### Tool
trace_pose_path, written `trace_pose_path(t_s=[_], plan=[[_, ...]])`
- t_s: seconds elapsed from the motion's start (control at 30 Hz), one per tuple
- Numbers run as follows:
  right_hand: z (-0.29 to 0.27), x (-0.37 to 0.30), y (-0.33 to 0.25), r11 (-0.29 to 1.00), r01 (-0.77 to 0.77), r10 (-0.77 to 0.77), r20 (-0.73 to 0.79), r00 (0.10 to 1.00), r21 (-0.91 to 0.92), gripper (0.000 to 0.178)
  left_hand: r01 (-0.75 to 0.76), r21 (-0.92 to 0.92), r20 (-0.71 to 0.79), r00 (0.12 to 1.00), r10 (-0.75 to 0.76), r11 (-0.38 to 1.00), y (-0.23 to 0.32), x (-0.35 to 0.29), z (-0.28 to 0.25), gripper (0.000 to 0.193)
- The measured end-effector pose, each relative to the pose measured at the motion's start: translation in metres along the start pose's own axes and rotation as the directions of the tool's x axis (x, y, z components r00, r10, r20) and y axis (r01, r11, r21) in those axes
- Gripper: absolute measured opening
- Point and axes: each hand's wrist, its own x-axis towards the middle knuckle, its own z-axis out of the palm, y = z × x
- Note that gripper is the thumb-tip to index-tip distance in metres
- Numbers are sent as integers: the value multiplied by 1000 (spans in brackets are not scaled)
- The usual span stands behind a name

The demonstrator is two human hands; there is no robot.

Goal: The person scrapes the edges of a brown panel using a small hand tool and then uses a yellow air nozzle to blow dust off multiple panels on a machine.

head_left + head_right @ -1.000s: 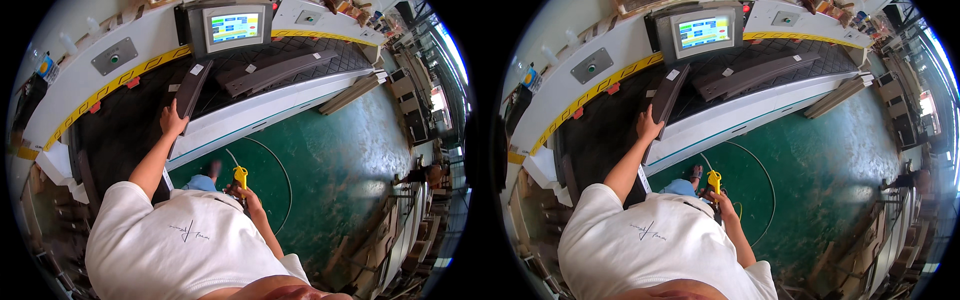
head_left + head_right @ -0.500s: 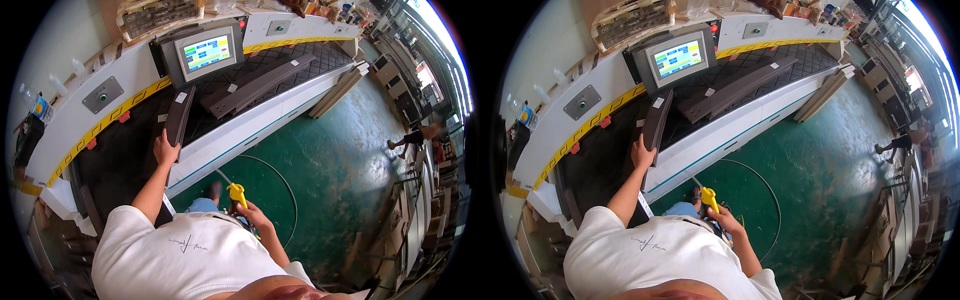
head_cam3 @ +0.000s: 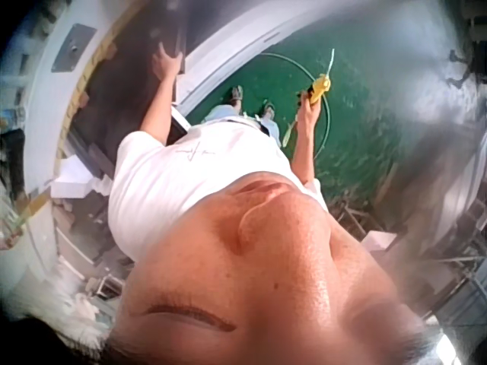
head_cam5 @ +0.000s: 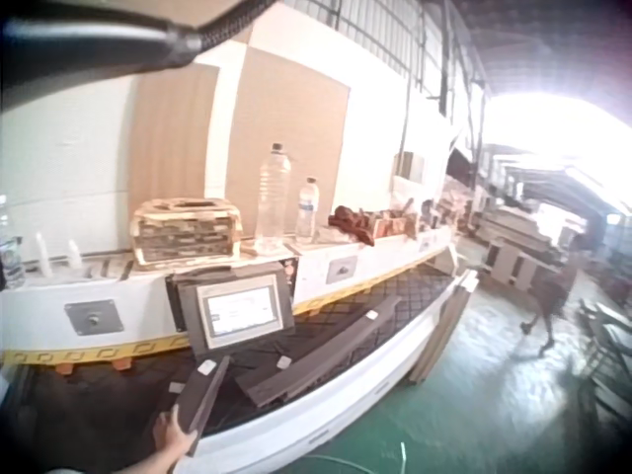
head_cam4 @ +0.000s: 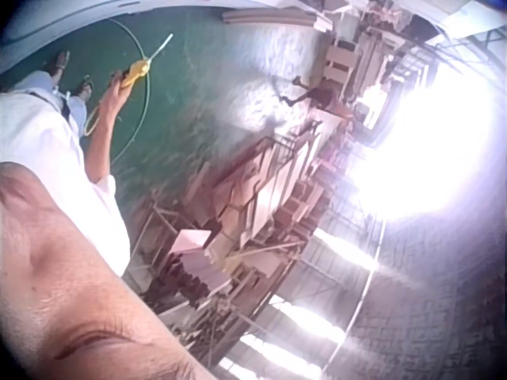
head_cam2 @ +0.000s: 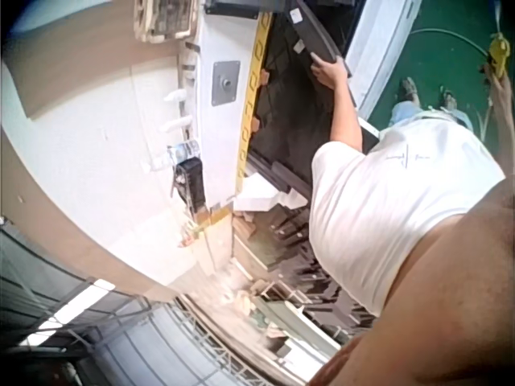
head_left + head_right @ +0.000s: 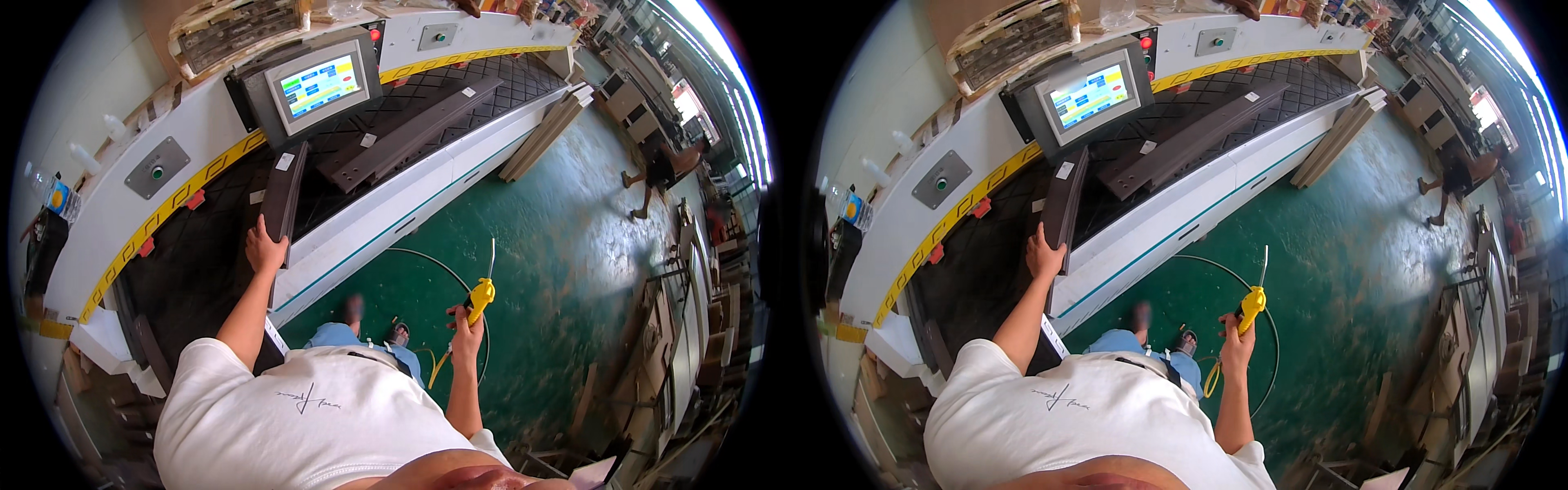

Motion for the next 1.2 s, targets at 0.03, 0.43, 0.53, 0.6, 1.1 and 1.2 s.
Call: trace_pose_path(t_s=[0.03, 0.43, 0.53, 0.6, 1.1, 1.2], plan=[[0, -1, -2, 995, -57, 53, 50, 997, 78, 37, -4, -9, -3, 1000, 4, 1000, 0, 1, 0, 91], [-43, -13, -29, 936, -310, -24, 911, 413, 165, 45, -28, -55, -48, 999, 25, 998, 8, -3, -8, 90], [-40, -25, -47, 910, -360, -130, 967, 219, 204, 50, -11, -32, -18, 1000, 11, 999, 10, -3, -4, 90], [-34, -26, -48, 901, -346, -224, 964, 142, 260, 51, -26, -15, -26, 999, 25, 1000, 9, -3, -2, 90], [-10, -24, -34, 839, -490, -242, 969, 59, 239, 59, 7, -39, -29, 1000, -8, 999, 5, 0, -2, 93], [-7, -21, -26, 786, -544, -344, 939, 8, 293, 59, 8, -56, -14, 1000, -8, 998, 8, -1, 0, 93]])
